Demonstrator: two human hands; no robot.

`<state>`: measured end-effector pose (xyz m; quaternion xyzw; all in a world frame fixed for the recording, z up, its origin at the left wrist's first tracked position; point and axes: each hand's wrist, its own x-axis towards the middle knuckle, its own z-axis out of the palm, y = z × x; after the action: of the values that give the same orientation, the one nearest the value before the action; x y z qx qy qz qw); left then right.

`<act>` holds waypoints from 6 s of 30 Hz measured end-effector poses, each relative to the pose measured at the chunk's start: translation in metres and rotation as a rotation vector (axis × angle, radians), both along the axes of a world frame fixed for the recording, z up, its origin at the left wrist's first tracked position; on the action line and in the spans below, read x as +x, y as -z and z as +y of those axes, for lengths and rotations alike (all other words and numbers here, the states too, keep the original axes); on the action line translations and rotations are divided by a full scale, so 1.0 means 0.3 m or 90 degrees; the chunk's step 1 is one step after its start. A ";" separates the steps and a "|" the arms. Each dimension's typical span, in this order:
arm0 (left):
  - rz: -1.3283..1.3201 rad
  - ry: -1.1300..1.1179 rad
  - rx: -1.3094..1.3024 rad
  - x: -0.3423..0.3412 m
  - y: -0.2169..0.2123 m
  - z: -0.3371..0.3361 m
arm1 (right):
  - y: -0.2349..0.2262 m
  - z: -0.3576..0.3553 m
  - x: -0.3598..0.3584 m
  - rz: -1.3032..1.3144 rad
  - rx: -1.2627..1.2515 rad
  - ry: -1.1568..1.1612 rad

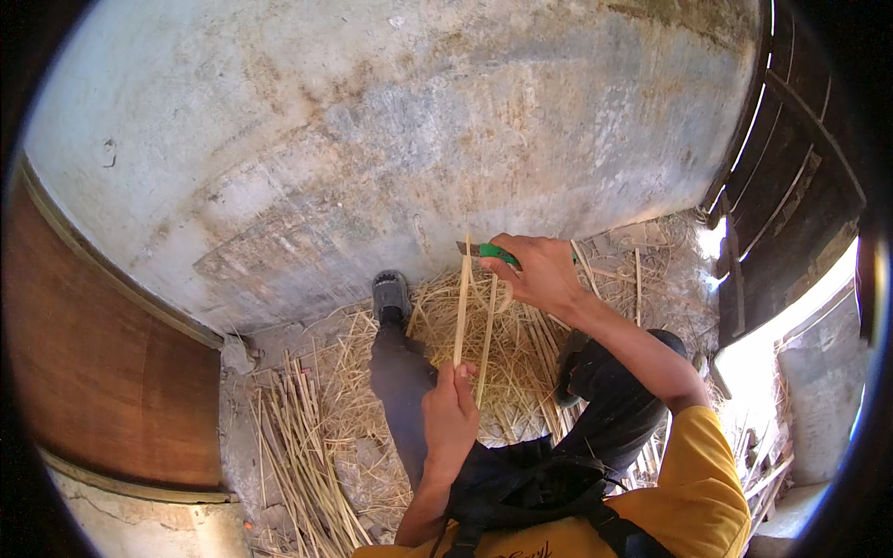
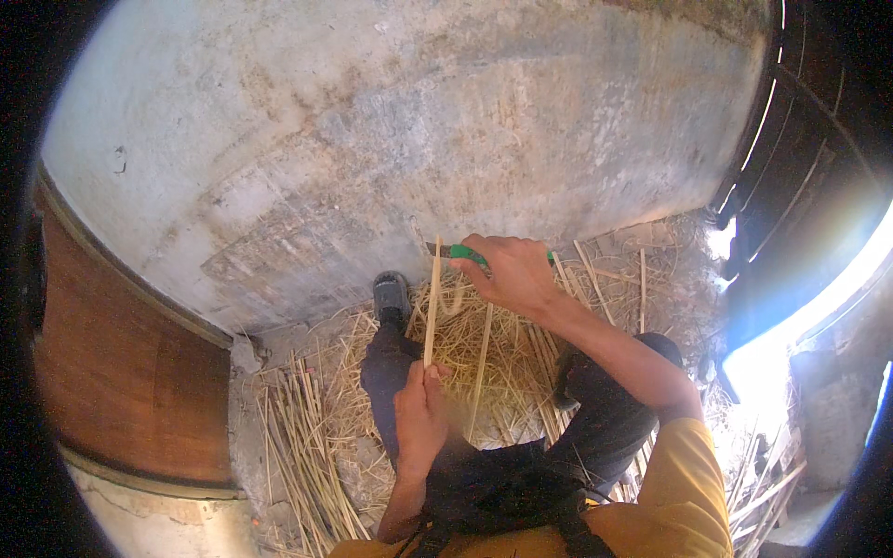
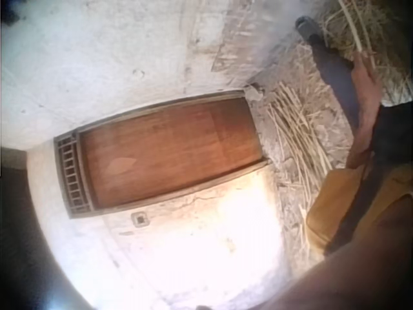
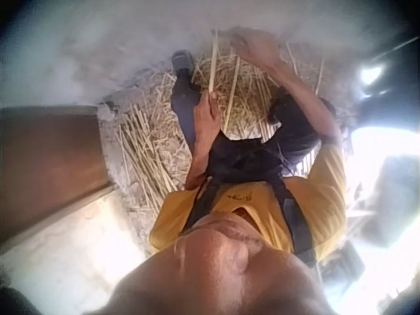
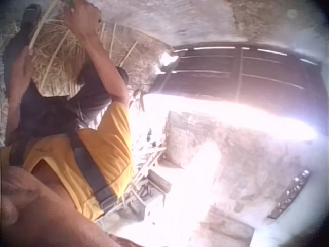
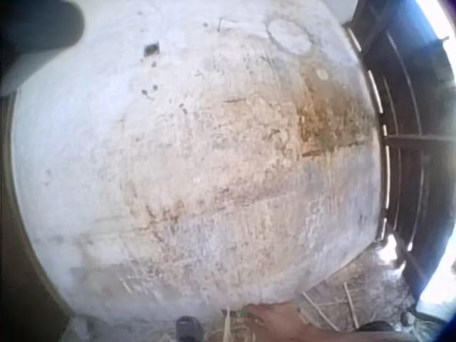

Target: The person shaves a thin bamboo strip using a utility knife while sitting on a straw-covered floor.

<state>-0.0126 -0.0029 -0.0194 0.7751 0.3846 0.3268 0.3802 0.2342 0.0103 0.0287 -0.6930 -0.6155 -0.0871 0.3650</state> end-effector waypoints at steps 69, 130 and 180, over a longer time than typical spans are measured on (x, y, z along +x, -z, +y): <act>-0.203 0.002 -0.144 -0.014 -0.137 -0.047 | -0.048 -0.179 -0.157 -0.051 0.114 -0.207; -0.286 0.287 -0.270 -0.018 -0.154 0.043 | -0.295 -0.231 0.022 0.763 0.043 -0.303; -0.284 0.380 -0.238 0.140 -0.435 0.043 | -0.382 -0.278 -0.086 0.622 0.124 -0.282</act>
<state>0.0293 0.0101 0.1111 0.6805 0.1037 0.2867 0.6663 0.2085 -0.0730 0.1434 -0.4695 -0.4948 0.2675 0.6806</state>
